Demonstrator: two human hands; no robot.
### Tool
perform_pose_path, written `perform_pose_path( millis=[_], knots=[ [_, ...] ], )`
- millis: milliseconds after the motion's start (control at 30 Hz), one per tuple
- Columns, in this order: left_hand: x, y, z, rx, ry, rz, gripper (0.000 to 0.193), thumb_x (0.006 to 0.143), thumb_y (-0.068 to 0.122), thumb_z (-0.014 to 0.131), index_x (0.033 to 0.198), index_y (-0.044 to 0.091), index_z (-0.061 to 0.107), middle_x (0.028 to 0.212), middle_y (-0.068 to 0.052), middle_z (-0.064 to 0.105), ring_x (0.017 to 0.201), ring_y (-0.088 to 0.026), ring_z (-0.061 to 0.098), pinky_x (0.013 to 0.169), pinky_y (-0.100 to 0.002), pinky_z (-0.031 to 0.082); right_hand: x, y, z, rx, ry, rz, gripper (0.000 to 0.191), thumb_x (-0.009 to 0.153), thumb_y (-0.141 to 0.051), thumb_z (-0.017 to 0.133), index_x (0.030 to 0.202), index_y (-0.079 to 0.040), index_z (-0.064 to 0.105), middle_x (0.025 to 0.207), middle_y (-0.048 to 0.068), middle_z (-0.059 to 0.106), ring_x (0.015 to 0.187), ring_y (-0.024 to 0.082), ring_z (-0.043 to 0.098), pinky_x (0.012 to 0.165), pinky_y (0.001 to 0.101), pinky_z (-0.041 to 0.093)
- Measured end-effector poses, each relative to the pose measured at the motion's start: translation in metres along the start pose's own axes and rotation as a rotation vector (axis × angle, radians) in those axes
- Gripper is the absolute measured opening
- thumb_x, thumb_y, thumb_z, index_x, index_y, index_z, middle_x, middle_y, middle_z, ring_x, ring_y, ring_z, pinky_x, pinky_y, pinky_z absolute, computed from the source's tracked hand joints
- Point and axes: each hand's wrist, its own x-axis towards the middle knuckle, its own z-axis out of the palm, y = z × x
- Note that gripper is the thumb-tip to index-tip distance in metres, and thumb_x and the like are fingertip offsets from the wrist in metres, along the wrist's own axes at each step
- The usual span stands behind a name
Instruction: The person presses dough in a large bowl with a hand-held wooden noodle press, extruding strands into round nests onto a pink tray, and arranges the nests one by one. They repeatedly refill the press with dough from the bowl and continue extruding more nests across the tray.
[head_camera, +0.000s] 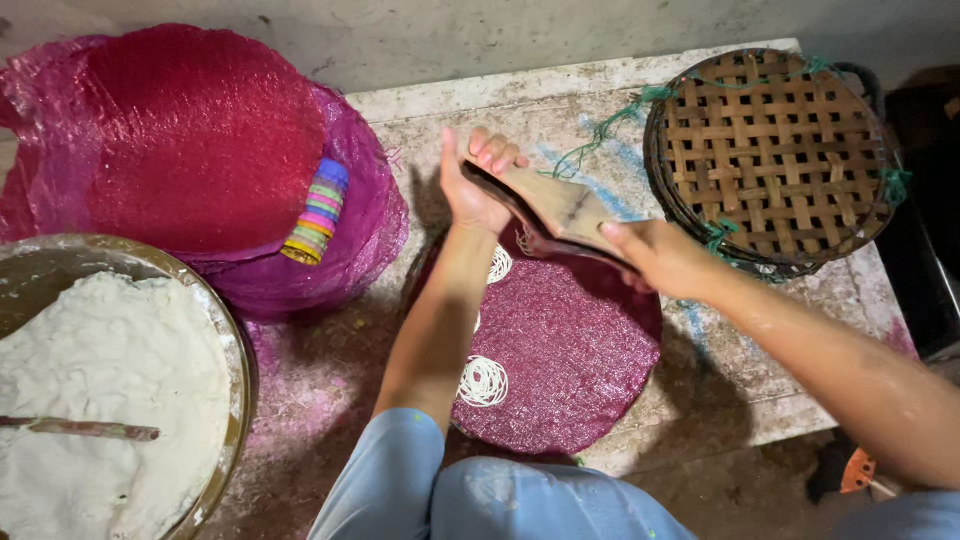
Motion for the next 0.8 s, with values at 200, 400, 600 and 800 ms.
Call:
perform_pose_path(
  millis=[200,400,600,800],
  knots=[
    [0.022,-0.003,0.013,-0.039,-0.03,0.028,0.046,0.103,0.058,0.045,0.078,0.018,0.044,0.069,0.005,0.039,0.066,-0.013,0.042,0.079,-0.038,0.042,0.009,-0.009,-0.019,-0.08,0.139,-0.128,0.064,0.105,-0.055,0.036,0.094,-0.004,0.073,0.063,0.008,0.068,0.055,0.021,0.067,0.059,0.0357,0.052],
    [0.008,0.006,0.003,-0.004,0.032,0.035,0.049,0.104,0.06,0.044,0.077,0.019,0.042,0.068,0.005,0.039,0.064,-0.013,0.04,0.077,-0.035,0.04,0.005,-0.006,-0.002,0.116,0.031,-0.055,0.066,0.103,-0.055,0.039,0.092,-0.001,0.073,0.062,0.01,0.068,0.051,0.02,0.065,0.053,0.0359,0.054],
    [0.024,-0.022,0.014,-0.086,0.029,0.017,0.048,0.101,0.058,0.041,0.076,0.017,0.046,0.067,0.003,0.044,0.065,-0.015,0.043,0.079,-0.037,0.041,0.01,0.013,-0.026,-0.029,0.179,-0.071,0.058,0.102,-0.056,0.043,0.094,-0.006,0.071,0.062,0.008,0.065,0.053,0.016,0.064,0.054,0.0349,0.052],
    [0.018,-0.002,0.016,0.386,0.343,-0.339,0.058,0.103,0.057,0.024,0.11,0.01,0.058,0.111,-0.008,0.068,0.088,-0.02,0.063,0.08,-0.039,0.053,0.016,0.023,-0.026,0.191,0.112,-0.126,0.06,0.102,-0.056,0.045,0.079,-0.005,0.065,0.059,0.004,0.058,0.05,0.015,0.055,0.05,0.0342,0.046]
  ],
)
